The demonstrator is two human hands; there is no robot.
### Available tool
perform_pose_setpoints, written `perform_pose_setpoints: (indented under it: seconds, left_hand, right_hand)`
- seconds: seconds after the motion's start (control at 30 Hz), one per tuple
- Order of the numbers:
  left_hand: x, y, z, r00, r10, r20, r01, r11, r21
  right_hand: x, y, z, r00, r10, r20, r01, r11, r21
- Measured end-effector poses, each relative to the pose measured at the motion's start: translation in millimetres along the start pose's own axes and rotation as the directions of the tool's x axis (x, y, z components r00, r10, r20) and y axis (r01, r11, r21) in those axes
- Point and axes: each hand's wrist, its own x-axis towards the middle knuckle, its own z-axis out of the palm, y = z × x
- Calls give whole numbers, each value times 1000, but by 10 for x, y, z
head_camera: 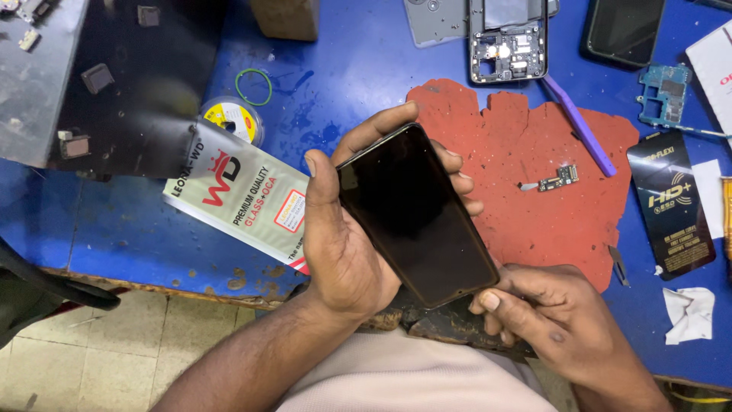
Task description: The person uses a soldering iron on a small circuit board placed on a red mat. They then pick up a black smartphone, inspect its screen and edges, and wipe the screen with a cloth.
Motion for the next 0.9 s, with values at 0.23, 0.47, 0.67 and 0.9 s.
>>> perform_pose_setpoints:
  seconds: [0.23,0.47,0.67,0.9]
  left_hand:
    - [-7,-45,-24,1000,16,-15,-17,999,-44]
    - [-2,-60,-13,999,30,-27,-31,999,-34]
    - [-1,-50,-11,998,34,-45,-35,999,-13]
    - [-13,-57,-17,998,42,-52,-44,998,-39]
  right_hand:
    - [-19,100,-22,997,-81,13,80,995,59]
    - [-21,40,74,995,46,-85,-45,999,13]
    - [-34,2,210,989,65,-131,-53,994,93]
    - [-45,27,206,989,53,-140,-42,996,78]
